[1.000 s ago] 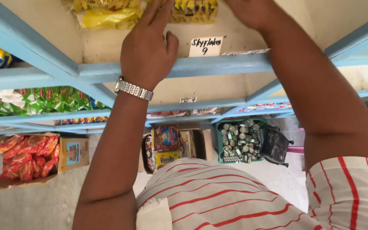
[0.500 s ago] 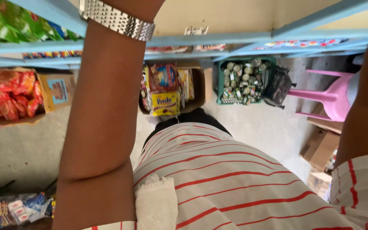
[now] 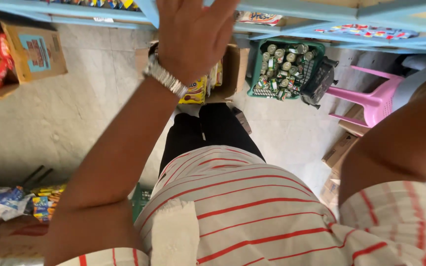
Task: Stocking cookie and snack packets from a cardboard box onto grocery store shelves.
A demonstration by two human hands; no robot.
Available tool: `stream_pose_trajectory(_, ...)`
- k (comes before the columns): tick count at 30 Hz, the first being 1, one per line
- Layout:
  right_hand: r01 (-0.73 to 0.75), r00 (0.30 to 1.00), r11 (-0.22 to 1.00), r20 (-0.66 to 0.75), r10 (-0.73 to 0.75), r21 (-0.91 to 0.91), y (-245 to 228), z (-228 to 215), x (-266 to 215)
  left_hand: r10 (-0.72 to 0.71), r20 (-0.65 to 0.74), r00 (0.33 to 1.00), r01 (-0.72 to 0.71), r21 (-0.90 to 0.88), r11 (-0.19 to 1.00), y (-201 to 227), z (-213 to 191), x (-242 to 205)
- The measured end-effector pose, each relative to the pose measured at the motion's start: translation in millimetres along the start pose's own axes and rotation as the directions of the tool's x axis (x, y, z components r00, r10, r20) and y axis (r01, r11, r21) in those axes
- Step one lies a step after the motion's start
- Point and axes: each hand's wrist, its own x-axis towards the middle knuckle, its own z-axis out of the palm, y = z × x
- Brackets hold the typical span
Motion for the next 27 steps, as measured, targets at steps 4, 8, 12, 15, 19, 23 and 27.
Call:
stream_pose_trajectory(4,-0.023,0.997,0.998,0.073,0.027,-0.055,10.9,89.9,-5.5,-0.300,0.048,0.953,0.297,0.060,0.953,-87.3,81.8,-164.3)
stream_pose_trajectory(8,-0.063,0.981,0.994,0.177,0.079,-0.093,40.1,211.4,-7.0,-0.714,0.691,0.115,0.798,0.364,0.480,-152.6,151.6,-378.7)
stream_pose_trajectory(12,-0.110,0.960,0.984,0.240,0.141,-0.138,166.2,370.2,11.2,-0.691,0.712,-0.122,0.736,0.532,0.419,-152.0,161.8,-463.5)
stream_pose_trajectory(15,-0.233,0.889,0.957,0.361,0.281,-0.173,205.2,456.2,23.4,-0.665,0.723,-0.187,0.478,0.659,0.581,-140.1,145.6,-444.9)
stream_pose_trajectory(19,-0.274,0.958,0.711,0.119,0.261,0.648,133.5,433.0,85.7,-0.699,0.678,0.228,0.861,0.195,0.469,-162.8,192.6,-460.3)
stream_pose_trajectory(23,-0.106,0.981,0.719,-0.045,0.188,0.686,55.2,380.2,132.1,-0.764,0.552,0.334,0.904,0.043,0.426,-171.4,205.0,-434.2)
stream_pose_trajectory(27,-0.084,0.978,0.537,-0.032,0.204,0.839,80.4,391.2,170.6,-0.784,0.574,0.234,0.910,0.154,0.385,-192.4,236.8,-436.7)
